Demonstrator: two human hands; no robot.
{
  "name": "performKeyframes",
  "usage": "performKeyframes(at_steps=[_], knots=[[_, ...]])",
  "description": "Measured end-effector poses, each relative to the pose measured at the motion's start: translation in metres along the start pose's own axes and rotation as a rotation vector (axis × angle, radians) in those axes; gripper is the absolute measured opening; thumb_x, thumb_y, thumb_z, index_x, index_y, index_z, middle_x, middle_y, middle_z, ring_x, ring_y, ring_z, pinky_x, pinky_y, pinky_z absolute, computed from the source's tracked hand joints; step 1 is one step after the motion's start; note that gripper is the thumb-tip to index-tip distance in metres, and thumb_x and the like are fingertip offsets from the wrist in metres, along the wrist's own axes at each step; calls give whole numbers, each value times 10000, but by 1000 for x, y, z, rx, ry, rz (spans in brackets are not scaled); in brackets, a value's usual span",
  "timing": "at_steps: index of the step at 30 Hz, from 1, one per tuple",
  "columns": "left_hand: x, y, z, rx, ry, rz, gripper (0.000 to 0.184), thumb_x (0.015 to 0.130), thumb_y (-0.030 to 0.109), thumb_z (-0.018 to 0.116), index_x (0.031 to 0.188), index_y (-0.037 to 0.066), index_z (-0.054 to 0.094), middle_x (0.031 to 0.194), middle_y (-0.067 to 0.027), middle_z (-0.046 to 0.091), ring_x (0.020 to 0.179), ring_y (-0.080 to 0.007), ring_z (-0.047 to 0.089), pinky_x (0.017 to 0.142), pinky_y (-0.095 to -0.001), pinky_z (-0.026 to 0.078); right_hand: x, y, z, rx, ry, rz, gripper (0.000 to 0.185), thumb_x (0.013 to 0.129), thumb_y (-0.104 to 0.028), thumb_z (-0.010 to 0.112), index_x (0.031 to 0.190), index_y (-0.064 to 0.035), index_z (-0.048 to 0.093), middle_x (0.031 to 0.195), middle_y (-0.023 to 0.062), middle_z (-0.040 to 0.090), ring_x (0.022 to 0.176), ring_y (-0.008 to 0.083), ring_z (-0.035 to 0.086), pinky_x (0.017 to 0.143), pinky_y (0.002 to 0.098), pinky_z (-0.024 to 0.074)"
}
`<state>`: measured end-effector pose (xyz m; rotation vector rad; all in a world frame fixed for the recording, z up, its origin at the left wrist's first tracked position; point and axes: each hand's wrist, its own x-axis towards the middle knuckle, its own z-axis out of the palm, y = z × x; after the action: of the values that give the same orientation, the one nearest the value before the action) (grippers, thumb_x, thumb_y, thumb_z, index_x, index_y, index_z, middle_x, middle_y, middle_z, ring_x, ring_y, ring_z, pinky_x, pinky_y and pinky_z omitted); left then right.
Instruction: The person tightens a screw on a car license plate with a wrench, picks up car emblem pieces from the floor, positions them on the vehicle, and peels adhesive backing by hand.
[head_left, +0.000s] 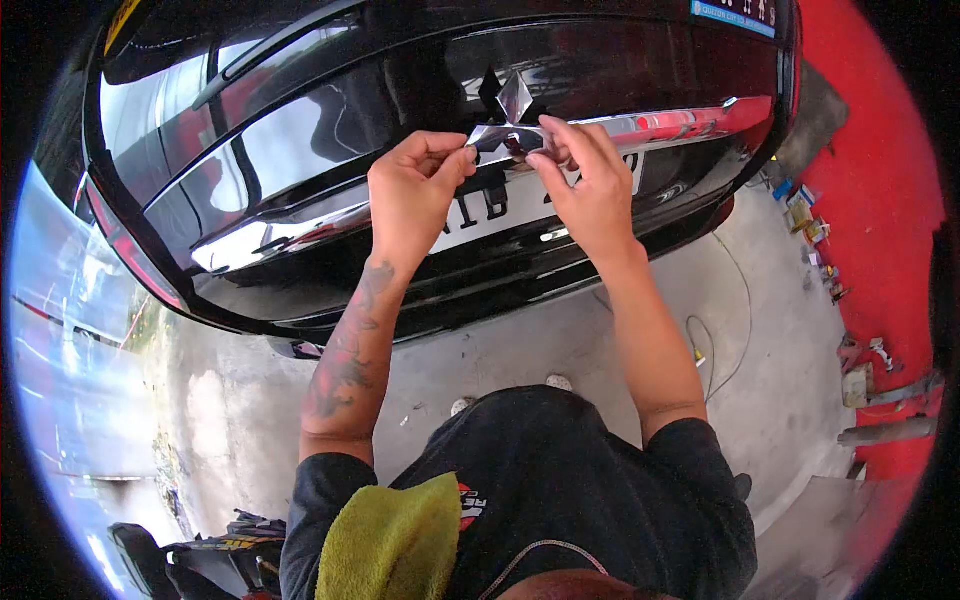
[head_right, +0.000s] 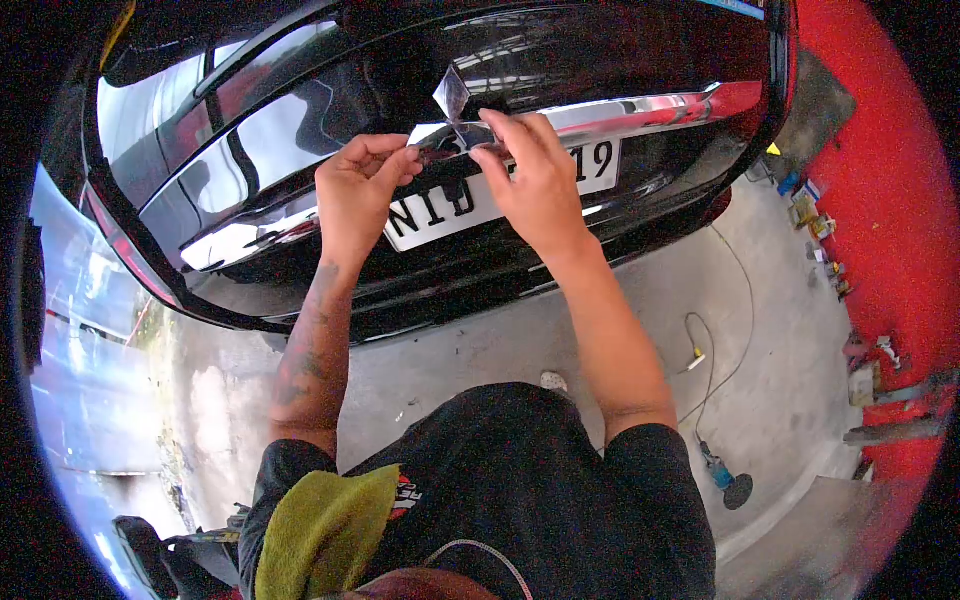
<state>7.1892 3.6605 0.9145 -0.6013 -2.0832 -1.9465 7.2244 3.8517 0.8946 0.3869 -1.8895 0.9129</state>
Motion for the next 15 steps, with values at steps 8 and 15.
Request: performKeyframes(at_steps=[8, 15], knots=[[12, -9, 40, 183, 117, 109, 194, 877, 59, 713, 1047, -34, 714, 875, -122, 757, 793, -145, 735, 704, -249, 555, 34, 49, -25, -61, -133, -175, 360, 823, -27, 755, 1174, -36, 673, 974, 98, 639, 812, 199, 656, 689, 298, 543], [19, -11, 51, 377, 215, 269, 178, 848, 92, 730, 1005, 7, 733, 833, -128, 742, 728, -186, 735, 673, -283, 562, 48, 61, -31, -48, -203, -232, 352, 839, -82, 731, 1179, -49, 645, 984, 132, 613, 850, 342, 649, 739, 402, 531]])
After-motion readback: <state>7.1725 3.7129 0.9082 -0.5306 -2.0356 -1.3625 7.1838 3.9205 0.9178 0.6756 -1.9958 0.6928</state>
